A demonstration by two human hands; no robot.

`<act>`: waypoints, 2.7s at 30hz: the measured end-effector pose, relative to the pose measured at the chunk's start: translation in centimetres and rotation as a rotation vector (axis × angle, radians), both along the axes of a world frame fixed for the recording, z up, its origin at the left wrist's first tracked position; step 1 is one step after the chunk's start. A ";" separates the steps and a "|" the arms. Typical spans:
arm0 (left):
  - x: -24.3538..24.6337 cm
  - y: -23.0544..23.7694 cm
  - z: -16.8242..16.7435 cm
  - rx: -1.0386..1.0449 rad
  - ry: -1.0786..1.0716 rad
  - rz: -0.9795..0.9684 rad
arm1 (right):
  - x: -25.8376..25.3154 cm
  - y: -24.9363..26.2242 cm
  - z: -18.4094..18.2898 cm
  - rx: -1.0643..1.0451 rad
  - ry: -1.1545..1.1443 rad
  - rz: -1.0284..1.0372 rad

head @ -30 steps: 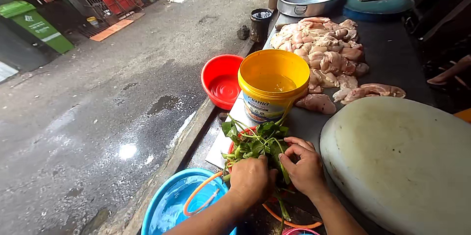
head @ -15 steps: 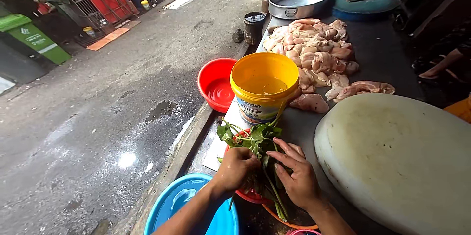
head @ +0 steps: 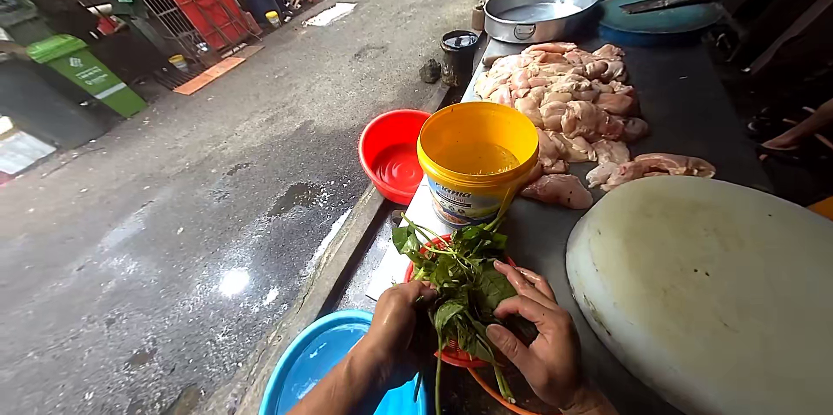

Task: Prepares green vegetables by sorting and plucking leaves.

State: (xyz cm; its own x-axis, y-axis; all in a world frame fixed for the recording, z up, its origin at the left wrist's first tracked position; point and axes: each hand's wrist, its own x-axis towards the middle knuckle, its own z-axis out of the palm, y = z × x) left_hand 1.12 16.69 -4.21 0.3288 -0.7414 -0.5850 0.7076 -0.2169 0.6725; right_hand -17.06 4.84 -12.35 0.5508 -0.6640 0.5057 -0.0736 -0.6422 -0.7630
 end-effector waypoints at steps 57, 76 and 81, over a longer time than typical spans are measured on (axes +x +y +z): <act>4.4 -2.5 -3.4 -0.149 -0.947 -0.328 | 5.1 -5.2 0.3 0.310 0.628 0.278; 4.9 -5.6 -0.8 -0.215 -0.525 -0.284 | 2.2 -4.2 1.2 0.405 -0.075 0.184; 6.1 -6.0 1.5 -0.269 -0.335 -0.161 | 0.7 -4.7 0.8 0.505 -0.191 0.164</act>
